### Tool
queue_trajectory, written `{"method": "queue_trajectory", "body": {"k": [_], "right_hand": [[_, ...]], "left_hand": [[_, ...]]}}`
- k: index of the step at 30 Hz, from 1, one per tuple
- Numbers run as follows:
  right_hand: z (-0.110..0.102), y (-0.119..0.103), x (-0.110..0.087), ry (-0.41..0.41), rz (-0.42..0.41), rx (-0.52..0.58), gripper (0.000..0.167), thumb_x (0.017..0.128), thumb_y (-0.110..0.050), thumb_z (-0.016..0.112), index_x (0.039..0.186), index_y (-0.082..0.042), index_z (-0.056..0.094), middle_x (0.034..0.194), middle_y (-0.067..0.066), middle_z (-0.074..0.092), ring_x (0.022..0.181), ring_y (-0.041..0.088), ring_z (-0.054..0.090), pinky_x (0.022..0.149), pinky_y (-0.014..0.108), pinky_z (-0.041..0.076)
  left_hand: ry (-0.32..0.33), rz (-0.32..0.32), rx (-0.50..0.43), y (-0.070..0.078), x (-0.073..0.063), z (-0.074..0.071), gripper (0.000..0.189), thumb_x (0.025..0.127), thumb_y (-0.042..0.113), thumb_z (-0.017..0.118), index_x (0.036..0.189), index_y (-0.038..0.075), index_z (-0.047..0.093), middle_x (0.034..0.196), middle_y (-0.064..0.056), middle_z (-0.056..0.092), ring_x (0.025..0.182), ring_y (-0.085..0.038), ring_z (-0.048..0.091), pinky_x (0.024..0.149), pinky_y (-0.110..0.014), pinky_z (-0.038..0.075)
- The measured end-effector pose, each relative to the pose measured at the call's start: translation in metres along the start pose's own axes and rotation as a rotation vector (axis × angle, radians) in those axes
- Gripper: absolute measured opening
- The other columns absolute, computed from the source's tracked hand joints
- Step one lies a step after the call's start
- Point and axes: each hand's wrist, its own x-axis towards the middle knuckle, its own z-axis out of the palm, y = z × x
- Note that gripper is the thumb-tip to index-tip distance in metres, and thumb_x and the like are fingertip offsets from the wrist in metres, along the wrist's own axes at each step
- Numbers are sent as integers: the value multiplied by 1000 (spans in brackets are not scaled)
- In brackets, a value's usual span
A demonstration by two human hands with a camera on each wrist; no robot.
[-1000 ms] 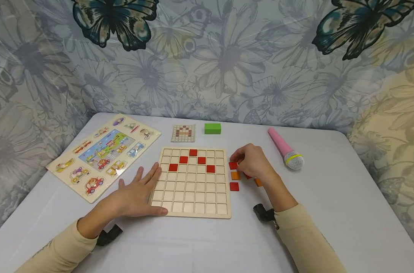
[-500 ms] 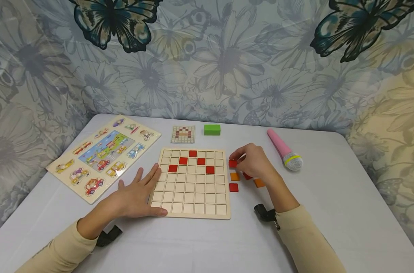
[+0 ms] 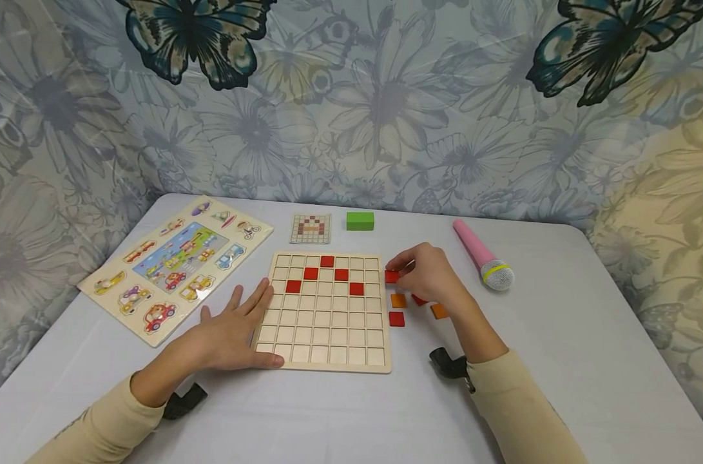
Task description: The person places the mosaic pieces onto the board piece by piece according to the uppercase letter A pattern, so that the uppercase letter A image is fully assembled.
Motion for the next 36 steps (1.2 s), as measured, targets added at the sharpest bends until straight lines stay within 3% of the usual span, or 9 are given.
{"method": "queue_trajectory", "body": {"k": [4, 9, 15, 36], "right_hand": [[2, -3, -1, -3, -20, 12, 27, 86, -7, 79, 113, -10, 81, 103, 12, 74, 95, 27, 63, 69, 31, 55], [8, -9, -2, -25, -13, 44, 27, 85, -9, 81, 112, -11, 81, 98, 10, 74, 88, 24, 63, 59, 33, 53], [18, -18, -3, -40, -52, 51, 26, 81, -3, 80, 106, -11, 82, 93, 6, 75, 86, 21, 65, 68, 31, 52], [39, -34, -8, -118, -78, 57, 25, 81, 1, 79, 103, -11, 82, 93, 3, 75, 85, 16, 65, 76, 31, 55]], "left_hand": [[2, 0, -4, 0, 0, 0, 132, 76, 75, 77, 168, 9, 9, 177, -6, -1, 158, -54, 6, 100, -94, 11], [3, 3, 2, 0, 0, -1, 132, 77, 75, 77, 168, 8, 9, 177, -6, -1, 158, -54, 6, 99, -94, 11], [-1, -1, 8, -1, 2, -1, 132, 77, 75, 77, 169, 9, 8, 177, -6, -1, 158, -53, 5, 100, -94, 11], [-5, -1, 2, -2, 3, 1, 132, 77, 75, 76, 169, 10, 8, 177, -5, -2, 159, -52, 3, 101, -94, 10]]}}
